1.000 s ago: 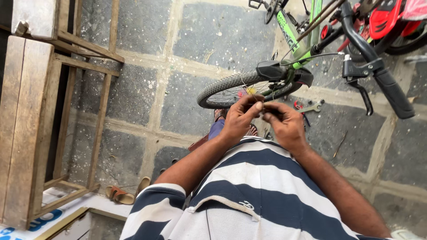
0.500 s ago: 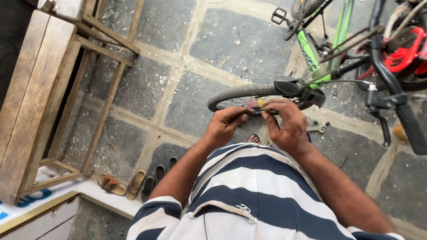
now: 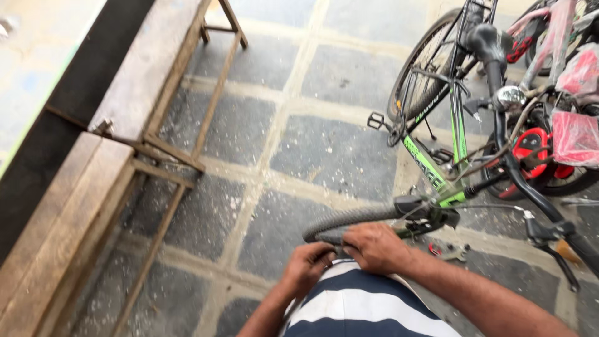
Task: The person threads a wire through a cable housing and uses a pair of pliers to cut and pull the bicycle brake or derailleur cable.
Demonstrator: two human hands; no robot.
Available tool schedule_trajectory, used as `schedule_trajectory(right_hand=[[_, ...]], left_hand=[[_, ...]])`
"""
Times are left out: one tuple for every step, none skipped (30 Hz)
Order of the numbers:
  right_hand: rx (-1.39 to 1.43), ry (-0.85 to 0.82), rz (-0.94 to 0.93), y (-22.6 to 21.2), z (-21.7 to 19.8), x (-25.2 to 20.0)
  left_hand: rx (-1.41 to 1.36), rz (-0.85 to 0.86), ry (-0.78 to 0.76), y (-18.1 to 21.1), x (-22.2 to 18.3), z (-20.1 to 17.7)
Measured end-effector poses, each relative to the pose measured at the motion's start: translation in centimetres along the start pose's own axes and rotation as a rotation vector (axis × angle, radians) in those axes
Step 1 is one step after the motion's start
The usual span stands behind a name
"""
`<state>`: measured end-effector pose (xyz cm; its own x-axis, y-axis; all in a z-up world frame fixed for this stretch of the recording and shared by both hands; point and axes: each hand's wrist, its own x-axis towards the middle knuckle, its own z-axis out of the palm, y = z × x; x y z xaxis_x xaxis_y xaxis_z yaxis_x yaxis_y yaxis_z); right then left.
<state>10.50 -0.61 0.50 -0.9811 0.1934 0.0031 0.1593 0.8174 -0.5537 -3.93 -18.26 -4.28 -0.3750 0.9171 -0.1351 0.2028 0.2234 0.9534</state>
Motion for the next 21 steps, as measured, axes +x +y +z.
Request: schedule_trajectory(right_hand=[[0.013,0.008,0.033,-0.3,0.4,0.3],[0.025,0.04,0.026,-0.3,0.5,0.7],[0.037,0.071,0.019,-0.3,0.6,1.1],[0.059,0.093,0.017,-0.6,0.8,1.2],[0.058,0.103,0.03,-0.8,1.0,1.4],[0.059,0.111,0.043,-0.9,1.2,1.7],[0.06,0.12,0.056,-1.0,1.3,2.0],[0.053,0.135,0.051,-0.9,1.3,2.4],[0.046,0.15,0.047,-0.8,1.3,2.8],[0.04,0.162,0.042,-0.7,1.3,3.0],[0.052,0.154,0.077,-0.7,1.4,3.1],[0.061,0.149,0.11,-1.0,1.5,3.2],[0.071,0.144,0.142,-1.4,1.6,3.3],[0.074,0.143,0.139,-1.2,1.2,3.6],[0.078,0.142,0.135,-1.1,0.8,3.9],[0.083,0.146,0.136,-1.2,0.6,4.0],[0.077,0.129,0.146,-1.3,0.2,4.1],[0.07,0.124,0.167,-1.5,-0.1,4.4],[0.063,0.119,0.189,-1.4,-0.7,4.7],[0.012,0.183,0.135,-1.8,-0.9,4.3],[-0.043,0.246,0.083,-1.5,-1.4,3.9]], left_hand=[[0.002,0.072,0.004,-0.2,0.2,-0.4],[-0.001,0.142,0.012,-0.4,0.7,-0.8],[0.005,0.144,0.001,-0.6,1.6,-1.2],[0.008,0.133,-0.013,-0.7,1.7,-1.5],[0.01,0.122,-0.026,-0.7,1.8,-1.8],[0.015,0.138,-0.028,-0.7,1.9,-2.1],[0.02,0.155,-0.029,-0.6,2.1,-2.4],[0.025,0.173,-0.029,-0.5,2.4,-2.8],[0.021,0.16,-0.028,-0.4,2.8,-3.1],[0.017,0.145,-0.025,-0.3,3.0,-3.2],[0.013,0.13,-0.022,-0.3,3.2,-3.4],[0.024,0.186,-0.03,-0.2,3.5,-3.6],[0.035,0.241,-0.039,-0.3,3.8,-3.8],[0.045,0.294,-0.047,-0.5,4.0,-3.8],[0.029,0.263,-0.039,-0.7,4.3,-3.7],[0.015,0.234,-0.037,-1.0,4.5,-3.7],[0.002,0.205,-0.035,-1.3,4.8,-3.7],[-0.03,0.149,-0.063,-1.5,5.4,-4.1],[-0.061,0.093,-0.09,-1.6,6.2,-4.6],[-0.096,0.02,-0.144,-1.7,6.1,-4.7],[-0.109,-0.002,-0.117,-1.8,6.5,-5.2]])
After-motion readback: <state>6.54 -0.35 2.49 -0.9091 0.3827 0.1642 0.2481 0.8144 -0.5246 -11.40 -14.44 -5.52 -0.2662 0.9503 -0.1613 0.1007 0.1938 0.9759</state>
